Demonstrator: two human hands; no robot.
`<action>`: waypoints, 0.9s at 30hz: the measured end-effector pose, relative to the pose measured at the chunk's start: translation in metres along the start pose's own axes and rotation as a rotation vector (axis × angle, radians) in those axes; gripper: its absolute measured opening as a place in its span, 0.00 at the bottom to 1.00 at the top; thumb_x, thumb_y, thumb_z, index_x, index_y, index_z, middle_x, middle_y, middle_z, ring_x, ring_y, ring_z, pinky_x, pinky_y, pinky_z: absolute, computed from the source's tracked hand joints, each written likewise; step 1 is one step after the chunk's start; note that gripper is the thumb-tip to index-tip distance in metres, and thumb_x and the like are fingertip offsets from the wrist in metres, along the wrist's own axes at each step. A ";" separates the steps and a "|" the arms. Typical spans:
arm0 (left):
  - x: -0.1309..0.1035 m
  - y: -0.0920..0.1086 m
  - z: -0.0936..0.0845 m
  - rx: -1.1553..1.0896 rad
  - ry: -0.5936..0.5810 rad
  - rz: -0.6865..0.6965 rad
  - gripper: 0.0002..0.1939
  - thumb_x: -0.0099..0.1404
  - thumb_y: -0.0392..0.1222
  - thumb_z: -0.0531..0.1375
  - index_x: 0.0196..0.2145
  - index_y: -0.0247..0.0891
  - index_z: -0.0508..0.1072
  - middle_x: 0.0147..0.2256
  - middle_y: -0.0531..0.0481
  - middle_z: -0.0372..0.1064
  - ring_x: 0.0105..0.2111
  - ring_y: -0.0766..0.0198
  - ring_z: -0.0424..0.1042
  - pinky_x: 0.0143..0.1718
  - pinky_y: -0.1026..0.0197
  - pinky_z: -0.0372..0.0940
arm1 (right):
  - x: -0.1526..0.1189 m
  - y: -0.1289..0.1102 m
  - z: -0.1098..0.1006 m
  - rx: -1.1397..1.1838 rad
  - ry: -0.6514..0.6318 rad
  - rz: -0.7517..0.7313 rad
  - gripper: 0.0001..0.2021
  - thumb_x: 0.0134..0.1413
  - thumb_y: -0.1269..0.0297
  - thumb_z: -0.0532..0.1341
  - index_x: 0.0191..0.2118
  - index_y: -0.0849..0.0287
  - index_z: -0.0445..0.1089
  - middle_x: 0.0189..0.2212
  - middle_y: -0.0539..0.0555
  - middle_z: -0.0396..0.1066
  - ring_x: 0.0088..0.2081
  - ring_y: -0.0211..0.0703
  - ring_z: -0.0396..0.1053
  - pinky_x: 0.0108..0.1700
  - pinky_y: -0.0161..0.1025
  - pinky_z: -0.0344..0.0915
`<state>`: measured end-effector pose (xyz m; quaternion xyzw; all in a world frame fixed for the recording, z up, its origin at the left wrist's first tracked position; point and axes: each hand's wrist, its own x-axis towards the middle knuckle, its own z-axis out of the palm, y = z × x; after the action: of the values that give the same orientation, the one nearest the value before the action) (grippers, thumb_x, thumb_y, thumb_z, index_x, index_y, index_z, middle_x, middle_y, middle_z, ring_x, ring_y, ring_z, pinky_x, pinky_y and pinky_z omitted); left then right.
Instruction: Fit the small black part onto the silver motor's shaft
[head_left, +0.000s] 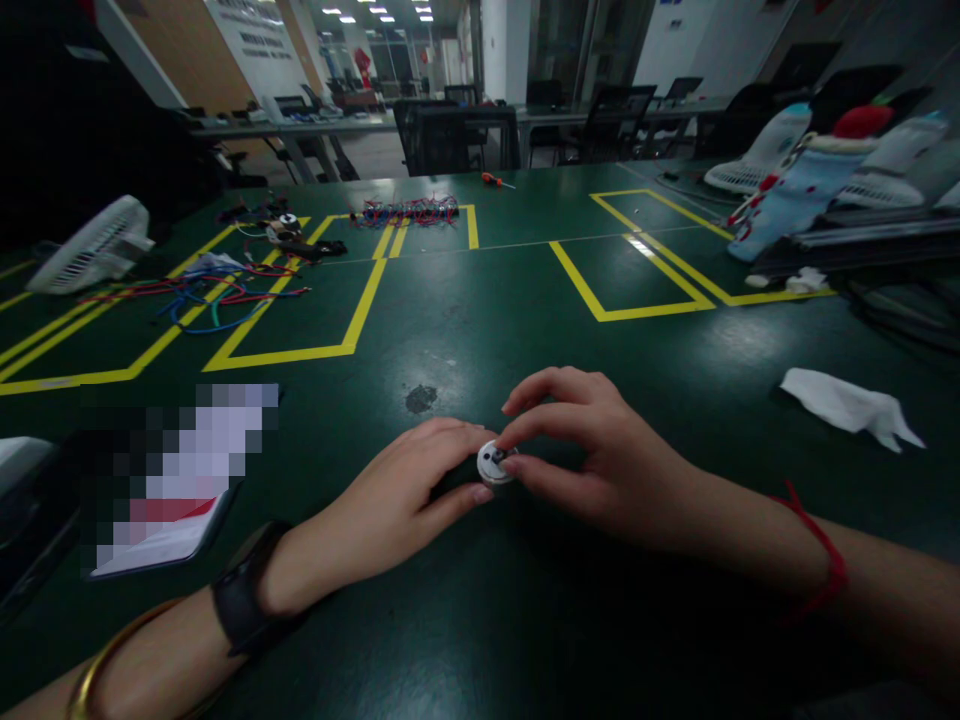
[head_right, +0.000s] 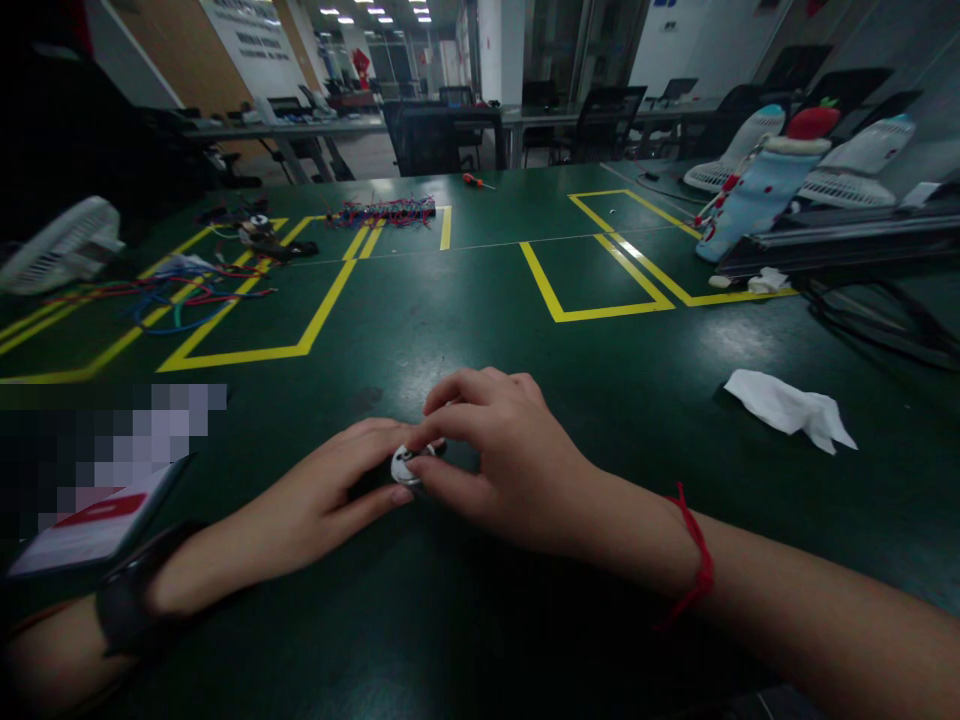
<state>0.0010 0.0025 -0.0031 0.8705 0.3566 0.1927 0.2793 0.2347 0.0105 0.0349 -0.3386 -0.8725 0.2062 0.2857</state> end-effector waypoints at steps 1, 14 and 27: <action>0.000 0.000 0.000 0.000 0.001 0.001 0.15 0.70 0.42 0.58 0.54 0.46 0.65 0.52 0.51 0.66 0.52 0.58 0.64 0.55 0.54 0.60 | -0.001 -0.001 0.000 -0.002 -0.001 0.004 0.06 0.56 0.64 0.65 0.40 0.54 0.76 0.45 0.52 0.71 0.47 0.45 0.67 0.50 0.47 0.57; 0.001 0.004 -0.004 0.006 -0.018 -0.009 0.20 0.71 0.43 0.57 0.59 0.48 0.63 0.53 0.51 0.67 0.52 0.58 0.66 0.54 0.54 0.61 | 0.002 0.061 -0.015 0.556 0.276 0.471 0.07 0.54 0.60 0.65 0.31 0.58 0.74 0.28 0.50 0.72 0.31 0.40 0.69 0.36 0.39 0.64; 0.002 0.005 -0.004 0.002 -0.022 -0.014 0.19 0.71 0.43 0.56 0.59 0.48 0.63 0.53 0.49 0.67 0.52 0.56 0.66 0.53 0.51 0.62 | 0.002 0.078 -0.009 0.761 0.474 0.624 0.08 0.51 0.60 0.67 0.31 0.59 0.74 0.24 0.49 0.70 0.27 0.36 0.66 0.31 0.36 0.62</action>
<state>0.0025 0.0022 0.0034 0.8703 0.3597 0.1809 0.2836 0.2758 0.0674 -0.0009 -0.4914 -0.5060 0.5002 0.5022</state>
